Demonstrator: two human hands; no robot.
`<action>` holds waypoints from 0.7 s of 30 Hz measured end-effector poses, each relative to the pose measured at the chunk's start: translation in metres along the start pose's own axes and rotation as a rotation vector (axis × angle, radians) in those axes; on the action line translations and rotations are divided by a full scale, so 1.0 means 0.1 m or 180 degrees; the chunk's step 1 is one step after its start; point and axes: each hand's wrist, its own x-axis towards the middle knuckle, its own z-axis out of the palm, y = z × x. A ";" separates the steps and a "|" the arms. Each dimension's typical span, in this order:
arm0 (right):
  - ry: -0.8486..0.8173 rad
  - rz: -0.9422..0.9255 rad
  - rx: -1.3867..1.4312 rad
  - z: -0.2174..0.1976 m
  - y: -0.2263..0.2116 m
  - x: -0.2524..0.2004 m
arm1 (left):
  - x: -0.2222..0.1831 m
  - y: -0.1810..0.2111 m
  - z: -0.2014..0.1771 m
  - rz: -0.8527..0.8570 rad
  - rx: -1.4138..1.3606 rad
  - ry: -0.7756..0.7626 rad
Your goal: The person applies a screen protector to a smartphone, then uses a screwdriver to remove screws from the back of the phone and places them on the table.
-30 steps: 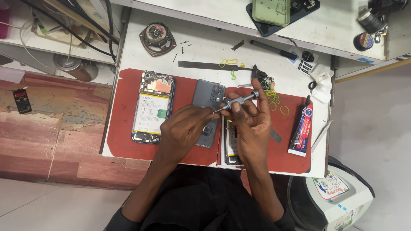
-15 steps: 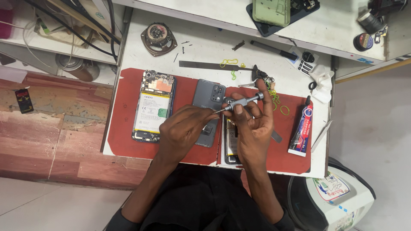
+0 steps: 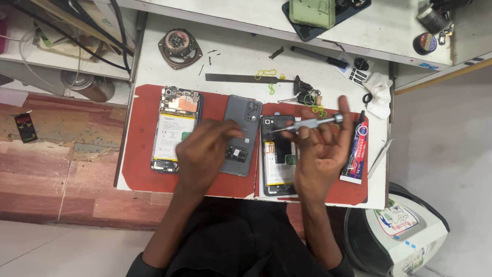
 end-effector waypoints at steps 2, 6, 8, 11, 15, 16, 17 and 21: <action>0.0094 -0.0112 -0.0127 -0.10 -0.03 0.04 | 0.02 -0.04 -0.04 -0.0208 -0.0214 0.0295; 0.0134 -0.0374 -0.0737 -0.27 -0.04 0.07 | 0.06 -0.13 0.00 -0.0411 -0.1111 0.0631; 0.0151 -0.0436 -0.1016 -0.32 -0.02 0.06 | 0.07 -0.14 0.04 -0.0588 -0.1375 0.0540; 0.0108 -0.0487 -0.1369 -0.35 0.03 0.04 | 0.05 -0.08 0.12 -0.0628 -0.1069 0.0271; -0.0067 -0.0516 -0.1609 -0.38 0.07 0.04 | 0.05 0.01 0.23 -0.0534 -0.0461 -0.0126; -0.0130 -0.0557 -0.1685 -0.39 0.07 0.04 | 0.05 0.02 0.26 -0.0427 -0.0390 -0.0142; -0.0156 -0.0591 -0.1731 -0.40 0.07 0.03 | 0.05 0.03 0.28 -0.0321 -0.0319 -0.0159; -0.0227 -0.0637 -0.1937 -0.42 0.07 0.01 | 0.03 0.00 0.28 -0.0253 -0.0219 -0.0172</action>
